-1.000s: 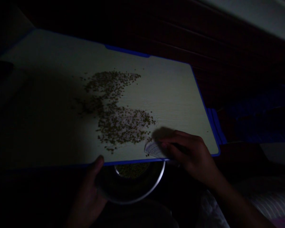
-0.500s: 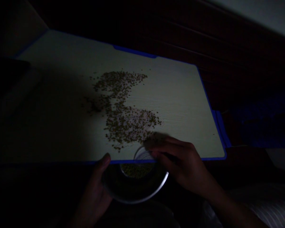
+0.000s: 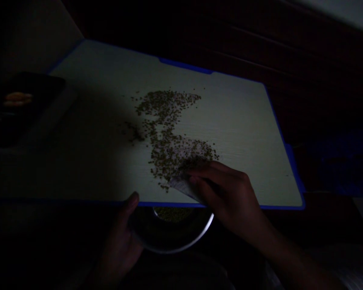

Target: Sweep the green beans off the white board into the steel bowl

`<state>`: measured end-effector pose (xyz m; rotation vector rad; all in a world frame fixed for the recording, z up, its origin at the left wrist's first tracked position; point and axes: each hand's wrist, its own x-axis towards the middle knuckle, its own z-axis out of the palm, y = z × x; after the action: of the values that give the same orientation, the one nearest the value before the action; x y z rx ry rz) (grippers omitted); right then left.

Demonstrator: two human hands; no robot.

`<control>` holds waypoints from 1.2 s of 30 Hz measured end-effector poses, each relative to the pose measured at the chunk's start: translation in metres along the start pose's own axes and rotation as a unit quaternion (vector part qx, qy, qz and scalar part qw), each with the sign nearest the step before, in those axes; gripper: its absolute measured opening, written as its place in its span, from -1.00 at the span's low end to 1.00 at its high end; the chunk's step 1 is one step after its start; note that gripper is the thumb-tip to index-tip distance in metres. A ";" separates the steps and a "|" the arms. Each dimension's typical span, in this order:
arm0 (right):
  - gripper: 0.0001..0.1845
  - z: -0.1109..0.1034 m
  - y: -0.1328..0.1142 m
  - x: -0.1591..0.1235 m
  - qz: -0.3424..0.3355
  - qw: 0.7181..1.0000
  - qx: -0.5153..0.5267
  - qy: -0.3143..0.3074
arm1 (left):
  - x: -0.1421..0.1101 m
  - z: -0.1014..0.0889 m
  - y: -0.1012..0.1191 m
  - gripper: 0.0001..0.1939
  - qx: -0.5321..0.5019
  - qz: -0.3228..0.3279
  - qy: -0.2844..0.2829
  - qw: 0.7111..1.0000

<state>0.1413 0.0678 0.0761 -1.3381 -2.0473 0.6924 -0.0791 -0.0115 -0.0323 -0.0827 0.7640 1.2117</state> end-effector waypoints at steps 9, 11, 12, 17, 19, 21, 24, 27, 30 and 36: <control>-0.82 0.007 -0.007 0.001 -0.042 0.999 0.000 -0.025 | -0.003 0.009 0.006 -0.16 0.030 0.010 0.063 0.997; -0.82 0.008 -0.007 0.000 -0.050 0.998 0.004 -0.030 | -0.003 0.011 0.006 -0.20 0.028 0.013 0.074 0.997; -0.82 0.007 -0.006 0.000 -0.051 0.998 0.003 -0.032 | -0.002 0.011 0.006 -0.22 0.028 0.013 0.079 0.996; -0.83 0.000 -0.002 -0.003 -0.043 0.998 -0.022 -0.029 | -0.002 0.011 0.005 -0.37 0.020 0.003 0.092 0.996; -0.84 -0.001 0.000 -0.003 -0.049 0.998 -0.020 -0.034 | -0.002 0.011 0.004 -0.39 0.016 0.000 0.086 0.996; -0.85 -0.001 0.001 -0.001 -0.065 0.997 -0.007 -0.044 | -0.002 0.012 0.004 -0.38 0.014 0.003 0.085 0.996; -0.82 0.001 0.001 0.006 -0.104 0.993 0.004 -0.062 | -0.003 0.013 0.004 -0.35 0.018 -0.010 0.096 0.995; -0.75 0.001 -0.001 0.017 -0.155 0.985 -0.018 -0.077 | -0.004 0.013 0.004 -0.31 0.023 -0.016 0.099 0.995; -0.71 -0.001 -0.002 0.026 -0.184 0.979 -0.037 -0.083 | -0.006 0.012 0.004 -0.32 0.023 -0.009 0.102 0.995; -0.71 -0.013 0.005 0.024 -0.170 0.981 -0.052 -0.078 | -0.005 0.010 0.003 -0.32 0.022 -0.017 0.083 0.996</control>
<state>0.1463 0.0931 0.0857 -0.9748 -2.3908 0.5556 -0.0773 -0.0097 -0.0208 -0.1599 0.9305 1.1651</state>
